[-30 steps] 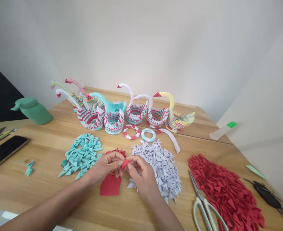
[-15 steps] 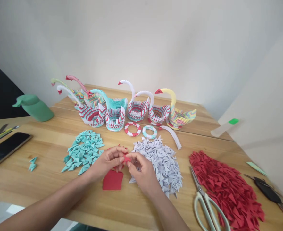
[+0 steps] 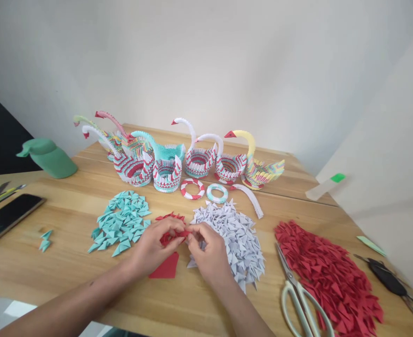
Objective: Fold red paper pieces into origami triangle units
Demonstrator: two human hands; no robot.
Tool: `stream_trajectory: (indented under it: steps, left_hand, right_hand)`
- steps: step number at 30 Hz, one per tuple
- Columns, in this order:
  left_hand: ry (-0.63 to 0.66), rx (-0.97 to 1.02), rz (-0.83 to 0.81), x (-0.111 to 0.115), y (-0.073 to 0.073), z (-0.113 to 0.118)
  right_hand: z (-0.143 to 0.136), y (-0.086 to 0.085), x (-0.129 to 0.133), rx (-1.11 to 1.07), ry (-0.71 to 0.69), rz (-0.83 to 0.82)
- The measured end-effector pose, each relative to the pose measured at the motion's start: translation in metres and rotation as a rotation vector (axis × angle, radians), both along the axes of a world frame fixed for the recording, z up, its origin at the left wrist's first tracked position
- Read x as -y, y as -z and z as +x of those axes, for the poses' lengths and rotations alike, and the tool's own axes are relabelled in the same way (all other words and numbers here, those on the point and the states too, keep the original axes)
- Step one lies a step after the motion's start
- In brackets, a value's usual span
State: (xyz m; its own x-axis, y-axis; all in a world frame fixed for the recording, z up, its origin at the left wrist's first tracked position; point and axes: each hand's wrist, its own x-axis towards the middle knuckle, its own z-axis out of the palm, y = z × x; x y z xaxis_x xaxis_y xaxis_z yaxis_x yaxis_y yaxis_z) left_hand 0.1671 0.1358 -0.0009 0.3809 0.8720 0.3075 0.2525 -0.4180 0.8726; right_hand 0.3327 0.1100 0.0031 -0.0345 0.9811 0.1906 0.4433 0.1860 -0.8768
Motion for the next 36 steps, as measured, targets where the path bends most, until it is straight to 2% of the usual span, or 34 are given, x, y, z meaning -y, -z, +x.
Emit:
stream_trajectory:
  steps: [5,7,17,20,24,31,36]
  left_hand:
    - [0.025,0.186,-0.242,-0.0044,0.0016,0.0008]
    - [0.040,0.228,-0.290,-0.0067,0.0019,0.0008]
    - [0.072,0.273,-0.287,-0.0068,0.0057,-0.0004]
    - [0.080,0.271,-0.242,-0.0060,0.0037,-0.0003]
    - [0.061,0.191,-0.095,-0.0061,0.0007,-0.0005]
    - [0.018,0.004,0.158,-0.0027,0.0072,-0.0021]
    - [-0.017,-0.080,0.123,-0.0007,0.0076,-0.0003]
  right_hand:
    - [0.0005,-0.0016,0.0007,-0.025,-0.001,-0.004]
    - [0.0007,-0.0021,0.0008,-0.036,0.003,-0.009]
    - [0.0017,-0.0025,0.0003,-0.076,0.001,-0.031]
    - [0.0019,-0.0032,0.0008,-0.063,-0.016,0.021]
    - [0.0019,-0.0032,0.0019,-0.022,-0.025,0.088]
    - [0.0018,-0.0006,0.0029,-0.002,-0.036,0.145]
    - [0.0000,0.0008,0.0028,0.021,-0.044,0.148]
